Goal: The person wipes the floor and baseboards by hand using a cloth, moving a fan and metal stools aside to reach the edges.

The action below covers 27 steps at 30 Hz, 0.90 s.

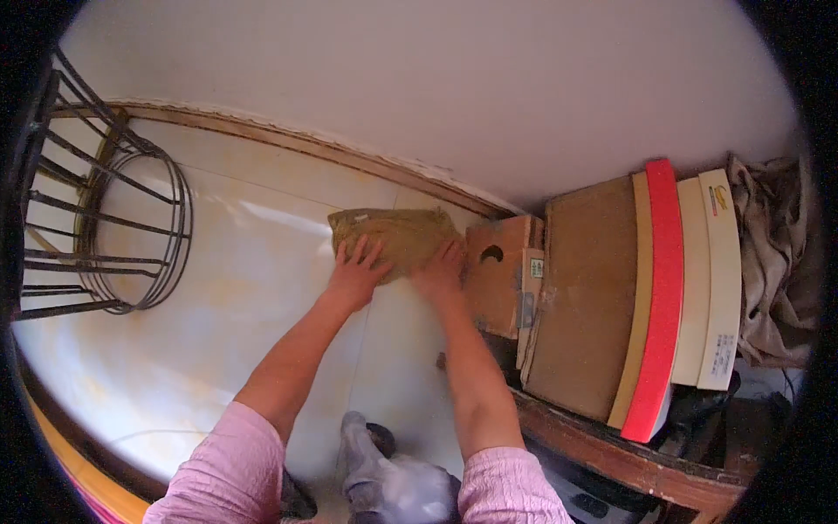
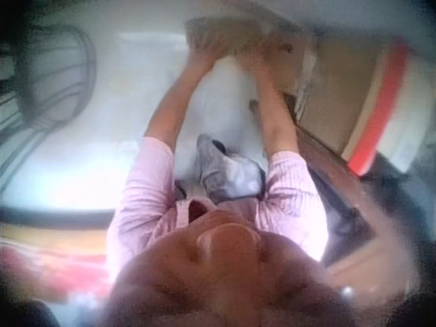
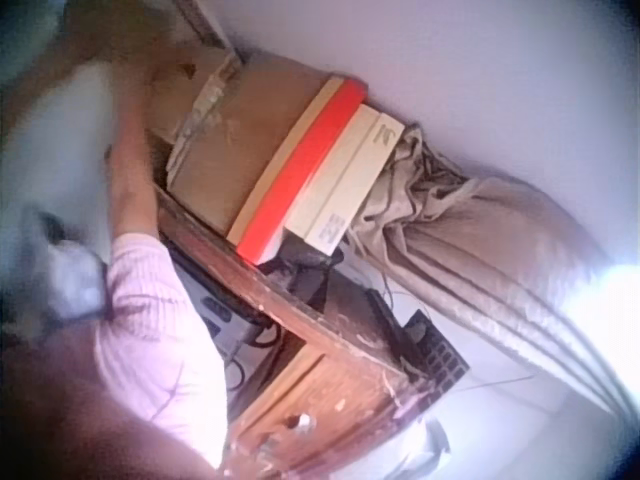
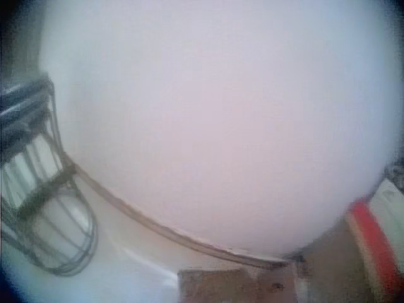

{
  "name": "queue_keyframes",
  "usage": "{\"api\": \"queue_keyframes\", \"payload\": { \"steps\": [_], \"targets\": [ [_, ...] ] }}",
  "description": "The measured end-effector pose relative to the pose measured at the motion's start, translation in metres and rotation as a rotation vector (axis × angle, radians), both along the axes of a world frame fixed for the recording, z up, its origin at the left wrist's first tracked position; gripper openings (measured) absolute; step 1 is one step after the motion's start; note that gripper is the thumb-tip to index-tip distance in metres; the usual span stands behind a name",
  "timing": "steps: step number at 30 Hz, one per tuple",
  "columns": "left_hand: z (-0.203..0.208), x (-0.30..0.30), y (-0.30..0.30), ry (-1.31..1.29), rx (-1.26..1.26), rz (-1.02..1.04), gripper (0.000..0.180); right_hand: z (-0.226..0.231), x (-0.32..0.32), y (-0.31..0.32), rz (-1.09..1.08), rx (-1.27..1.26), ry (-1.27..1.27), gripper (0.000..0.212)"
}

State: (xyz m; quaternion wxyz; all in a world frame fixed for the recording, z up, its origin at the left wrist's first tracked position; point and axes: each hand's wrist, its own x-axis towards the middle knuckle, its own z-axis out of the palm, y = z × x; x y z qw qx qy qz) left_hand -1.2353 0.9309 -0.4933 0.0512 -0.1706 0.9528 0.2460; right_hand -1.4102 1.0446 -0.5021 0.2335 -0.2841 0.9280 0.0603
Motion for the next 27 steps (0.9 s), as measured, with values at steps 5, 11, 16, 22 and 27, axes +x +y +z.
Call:
{"api": "queue_keyframes", "payload": {
  "steps": [5, 11, 16, 22, 27],
  "targets": [
    [0.008, 0.066, 0.033, -0.041, -0.087, -0.178, 0.056, -0.006, 0.073, 0.062, 0.076, 0.080, -0.018, 0.098],
    [0.025, 0.181, 0.075, -0.053, -0.096, -0.424, 0.048, 0.048, 0.200, 0.115, 0.337, 0.236, -0.098, 0.089],
    [0.019, 0.273, 0.103, 0.003, -0.143, -0.547, 0.044, 0.053, 0.268, 0.142, 0.295, 0.017, -0.250, 0.058],
    [0.027, 0.290, 0.080, 0.169, -0.029, -0.670, 0.014, 0.029, 0.274, 0.137, 0.406, -0.182, -0.780, 0.044],
    [0.052, 0.268, 0.009, 0.124, -0.245, -0.407, 0.018, 0.090, 0.227, 0.046, 0.317, -0.489, -0.555, 0.053]
  ]
}}
